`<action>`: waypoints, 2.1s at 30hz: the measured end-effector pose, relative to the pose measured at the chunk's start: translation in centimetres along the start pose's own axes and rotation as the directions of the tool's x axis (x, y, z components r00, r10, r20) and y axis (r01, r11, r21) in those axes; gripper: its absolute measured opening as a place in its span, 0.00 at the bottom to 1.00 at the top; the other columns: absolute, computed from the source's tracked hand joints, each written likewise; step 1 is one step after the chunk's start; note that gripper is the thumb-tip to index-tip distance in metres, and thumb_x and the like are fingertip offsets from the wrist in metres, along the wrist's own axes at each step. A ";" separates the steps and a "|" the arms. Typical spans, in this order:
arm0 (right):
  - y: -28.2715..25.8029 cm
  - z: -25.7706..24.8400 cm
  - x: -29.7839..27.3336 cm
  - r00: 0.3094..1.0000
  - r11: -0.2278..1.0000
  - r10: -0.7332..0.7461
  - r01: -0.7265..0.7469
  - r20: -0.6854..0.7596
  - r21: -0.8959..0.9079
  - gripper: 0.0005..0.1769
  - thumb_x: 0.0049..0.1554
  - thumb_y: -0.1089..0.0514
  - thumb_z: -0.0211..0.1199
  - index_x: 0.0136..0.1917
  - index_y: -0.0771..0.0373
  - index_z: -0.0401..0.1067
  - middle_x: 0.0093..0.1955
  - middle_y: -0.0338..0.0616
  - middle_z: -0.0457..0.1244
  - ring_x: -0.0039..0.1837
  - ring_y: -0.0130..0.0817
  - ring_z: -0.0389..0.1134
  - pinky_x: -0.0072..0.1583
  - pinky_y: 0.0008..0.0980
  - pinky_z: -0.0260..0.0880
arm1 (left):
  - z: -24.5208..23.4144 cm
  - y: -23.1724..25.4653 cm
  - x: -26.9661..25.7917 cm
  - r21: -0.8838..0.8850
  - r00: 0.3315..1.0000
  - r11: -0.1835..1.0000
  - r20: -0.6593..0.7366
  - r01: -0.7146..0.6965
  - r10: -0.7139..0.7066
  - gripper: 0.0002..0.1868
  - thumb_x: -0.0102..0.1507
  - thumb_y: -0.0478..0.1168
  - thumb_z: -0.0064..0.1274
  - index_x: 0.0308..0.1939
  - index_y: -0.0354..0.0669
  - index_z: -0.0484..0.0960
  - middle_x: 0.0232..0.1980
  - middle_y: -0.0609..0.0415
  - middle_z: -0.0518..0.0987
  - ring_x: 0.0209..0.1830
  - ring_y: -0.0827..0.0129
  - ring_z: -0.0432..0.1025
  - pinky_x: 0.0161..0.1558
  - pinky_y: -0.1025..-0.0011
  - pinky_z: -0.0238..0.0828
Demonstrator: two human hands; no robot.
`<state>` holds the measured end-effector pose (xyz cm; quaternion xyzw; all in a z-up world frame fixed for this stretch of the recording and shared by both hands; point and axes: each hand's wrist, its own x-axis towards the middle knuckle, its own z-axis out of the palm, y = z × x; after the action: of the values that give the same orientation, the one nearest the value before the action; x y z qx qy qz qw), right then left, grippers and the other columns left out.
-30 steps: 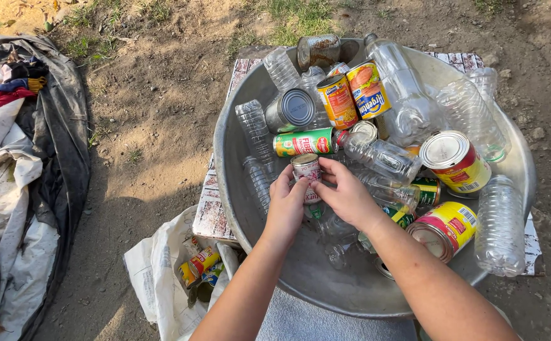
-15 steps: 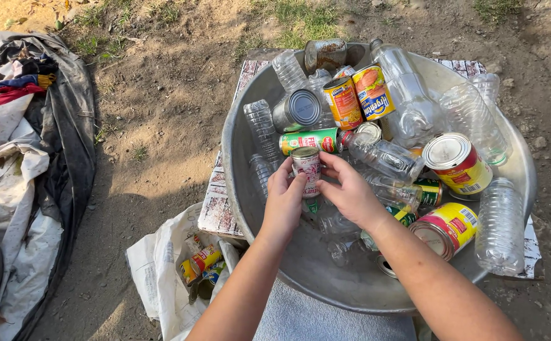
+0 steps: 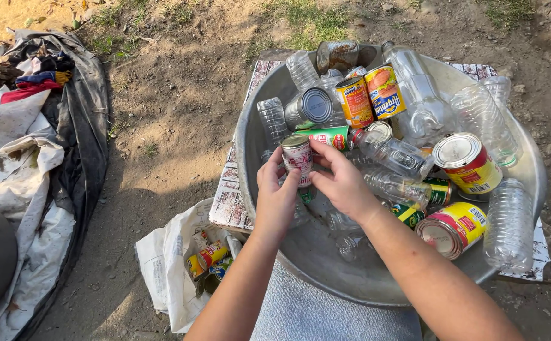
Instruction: Sorting plastic bottles and metal cans from a basin into a collection bag
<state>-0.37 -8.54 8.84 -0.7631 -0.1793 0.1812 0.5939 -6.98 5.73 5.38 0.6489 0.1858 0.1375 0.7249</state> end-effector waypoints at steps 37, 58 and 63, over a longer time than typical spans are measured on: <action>-5.1 12.2 1.8 0.959 0.976 -0.208 0.189 0.190 0.112 0.39 0.58 0.66 0.61 0.82 0.63 0.58 0.79 0.59 0.55 0.76 0.46 0.60 0.68 0.40 0.71 | -11.5 2.6 -3.3 0.035 0.935 0.985 -0.310 -0.170 0.173 0.38 0.64 0.30 0.52 0.80 0.52 0.65 0.68 0.50 0.65 0.61 0.67 0.63 0.61 0.66 0.73; 0.3 22.0 1.3 0.955 0.993 -0.096 0.074 0.279 0.088 0.40 0.54 0.65 0.64 0.79 0.63 0.62 0.76 0.56 0.58 0.74 0.46 0.65 0.62 0.34 0.77 | -18.8 -2.0 -7.0 -0.116 0.897 0.990 -0.442 -0.083 0.024 0.39 0.63 0.29 0.52 0.80 0.50 0.66 0.68 0.51 0.65 0.59 0.72 0.61 0.61 0.77 0.67; 1.5 24.2 0.5 0.953 0.998 -0.050 0.036 0.298 0.052 0.41 0.53 0.65 0.63 0.80 0.64 0.62 0.76 0.58 0.58 0.74 0.47 0.66 0.62 0.35 0.77 | -19.9 -3.2 -8.1 -0.128 0.878 0.991 -0.478 -0.038 -0.028 0.40 0.62 0.29 0.52 0.80 0.51 0.66 0.68 0.51 0.65 0.59 0.73 0.62 0.59 0.78 0.66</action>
<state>-11.67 11.75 1.81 -0.7091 -0.2793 0.2856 0.5810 -23.26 19.49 1.17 0.5453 0.3477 0.3077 0.6979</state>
